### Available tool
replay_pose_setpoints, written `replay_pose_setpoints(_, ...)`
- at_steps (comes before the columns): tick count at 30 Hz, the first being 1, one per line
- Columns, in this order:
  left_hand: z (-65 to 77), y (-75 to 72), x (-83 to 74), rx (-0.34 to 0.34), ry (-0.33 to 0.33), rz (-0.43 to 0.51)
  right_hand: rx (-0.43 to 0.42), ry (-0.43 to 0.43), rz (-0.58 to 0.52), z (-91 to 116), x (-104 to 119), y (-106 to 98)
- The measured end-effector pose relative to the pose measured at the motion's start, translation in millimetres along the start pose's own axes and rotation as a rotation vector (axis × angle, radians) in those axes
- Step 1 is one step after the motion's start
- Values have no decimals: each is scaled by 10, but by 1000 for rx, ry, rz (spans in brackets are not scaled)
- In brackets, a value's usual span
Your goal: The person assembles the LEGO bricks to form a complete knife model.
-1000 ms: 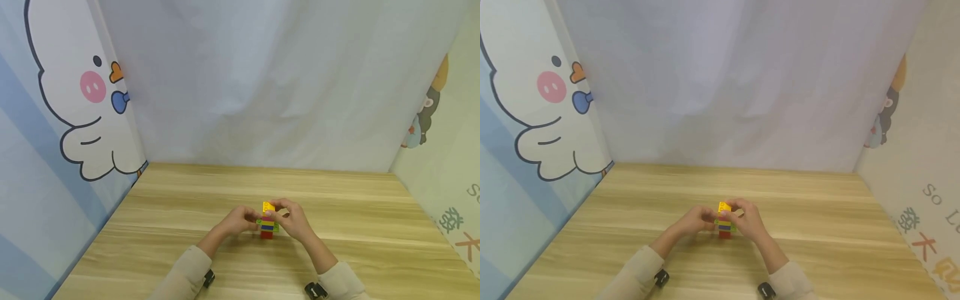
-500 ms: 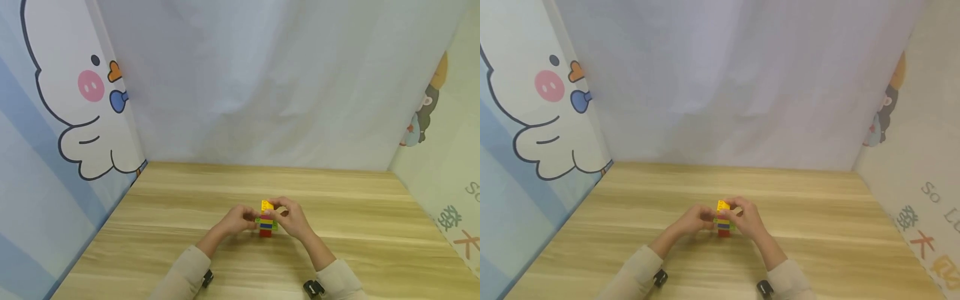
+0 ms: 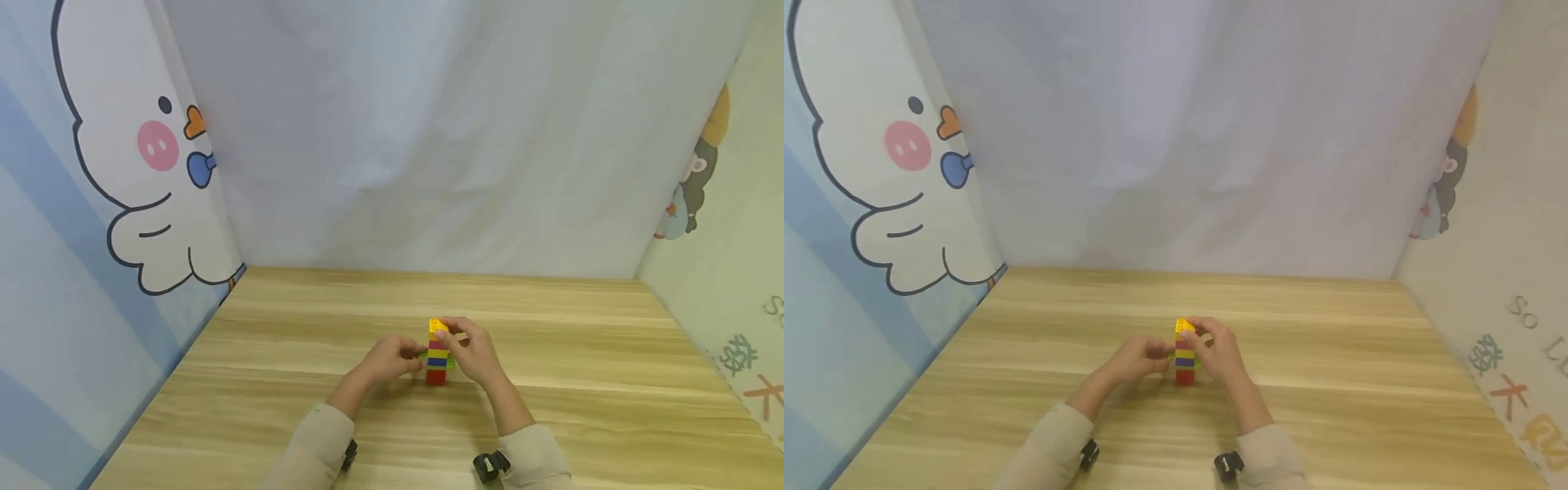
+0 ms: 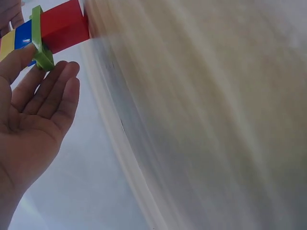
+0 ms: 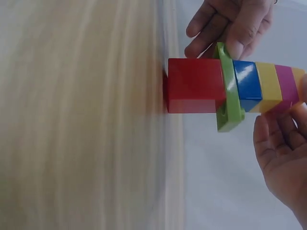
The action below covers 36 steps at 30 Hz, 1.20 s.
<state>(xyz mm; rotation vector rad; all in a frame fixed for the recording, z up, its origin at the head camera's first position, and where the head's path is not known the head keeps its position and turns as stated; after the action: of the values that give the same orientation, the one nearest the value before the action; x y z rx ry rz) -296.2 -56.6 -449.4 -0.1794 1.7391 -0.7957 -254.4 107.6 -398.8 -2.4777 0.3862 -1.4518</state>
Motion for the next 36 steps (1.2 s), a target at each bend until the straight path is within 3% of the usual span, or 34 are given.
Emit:
replay_pose_setpoints(3, -22, 7, -27, 4, 24, -47, -56, -22, 9, -25, -30, 26)
replay_pose_setpoints(10, -65, 66, -40, 0, 58, -74, -160, -120, 38, -109, -458, 106)
replay_pose_setpoints(16, -92, 125, -55, -24, 49, -103, -173, -172, 44, -122, -461, 112)
replay_pose_setpoints(20, -121, 141, -56, -49, 34, -149, -163, -162, 48, -129, -476, 121)
replay_pose_setpoints(25, -133, 151, -52, -82, 13, -143, -114, -123, 52, -141, -508, 133)
replay_pose_setpoints(30, -135, 154, -89, -114, 17, -81, -65, -61, 41, -163, -552, 136)
replay_pose_setpoints(36, -171, 194, -35, -127, -68, -19, -34, -10, 49, -175, -584, 138)
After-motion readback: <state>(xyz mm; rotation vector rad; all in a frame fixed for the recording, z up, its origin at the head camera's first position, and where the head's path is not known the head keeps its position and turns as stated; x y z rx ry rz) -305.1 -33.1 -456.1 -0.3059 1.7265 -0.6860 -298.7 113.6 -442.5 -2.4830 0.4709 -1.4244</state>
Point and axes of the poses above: each hand's wrist, its own z-axis away from the middle knuckle, its own y-axis out of the palm, x = y × z, the point moved 3 cm from there along -z, towards the middle knuckle, and after that the axes turned 7 degrees about -x, right-handed, at the moved point
